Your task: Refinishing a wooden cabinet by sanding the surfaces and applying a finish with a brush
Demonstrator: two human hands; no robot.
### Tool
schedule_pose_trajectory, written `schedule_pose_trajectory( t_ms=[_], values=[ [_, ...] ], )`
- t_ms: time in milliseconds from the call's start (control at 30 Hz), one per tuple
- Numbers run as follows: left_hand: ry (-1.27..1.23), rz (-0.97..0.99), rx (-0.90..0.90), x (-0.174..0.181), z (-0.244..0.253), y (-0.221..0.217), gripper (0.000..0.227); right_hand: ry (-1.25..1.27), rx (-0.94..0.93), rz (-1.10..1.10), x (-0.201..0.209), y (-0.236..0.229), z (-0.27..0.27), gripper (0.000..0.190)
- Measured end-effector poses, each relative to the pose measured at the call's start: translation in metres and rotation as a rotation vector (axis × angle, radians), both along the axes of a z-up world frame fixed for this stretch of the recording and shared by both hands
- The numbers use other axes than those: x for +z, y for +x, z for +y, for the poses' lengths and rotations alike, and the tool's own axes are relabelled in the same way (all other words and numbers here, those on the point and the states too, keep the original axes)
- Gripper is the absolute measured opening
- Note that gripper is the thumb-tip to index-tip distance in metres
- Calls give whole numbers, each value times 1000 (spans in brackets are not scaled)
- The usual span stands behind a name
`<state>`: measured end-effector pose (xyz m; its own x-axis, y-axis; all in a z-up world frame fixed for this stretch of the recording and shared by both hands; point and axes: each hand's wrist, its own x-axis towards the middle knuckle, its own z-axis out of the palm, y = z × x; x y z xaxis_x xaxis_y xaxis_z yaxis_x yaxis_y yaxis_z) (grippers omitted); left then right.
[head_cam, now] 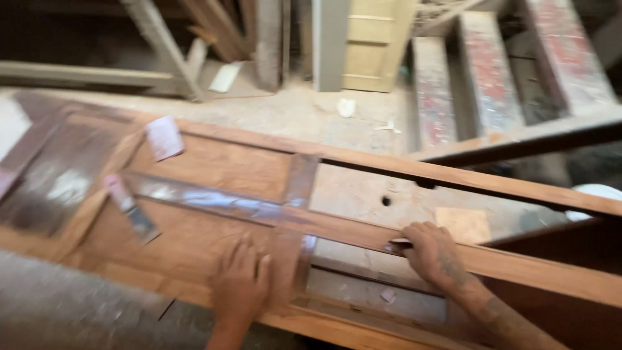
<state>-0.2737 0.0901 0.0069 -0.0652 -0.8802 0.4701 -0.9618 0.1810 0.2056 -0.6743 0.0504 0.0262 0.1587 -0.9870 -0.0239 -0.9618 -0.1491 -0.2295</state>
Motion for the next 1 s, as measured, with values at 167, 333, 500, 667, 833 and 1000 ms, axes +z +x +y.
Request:
schedule_pose_trajectory(
  t_ms=[167,333,500,667,833,1000],
  values=[
    [-16,-18,23,4,3,5,43,-67,84,-130,16,110,-22,25],
    [-18,-31,-20,17,-3,8,42,59,45,-48,18,48,-16,28],
    [56,-53,-15,23,-2,10,47,93,26,-56,15,122,-43,34],
    [29,-7,-43,26,-9,17,45,38,89,-52,19,192,-74,26],
    [15,31,-59,22,-7,20,43,255,-104,106,28,74,-30,34],
    [-43,95,-53,23,-6,24,52,221,-628,-205,26,-24,13,32]
  ],
)
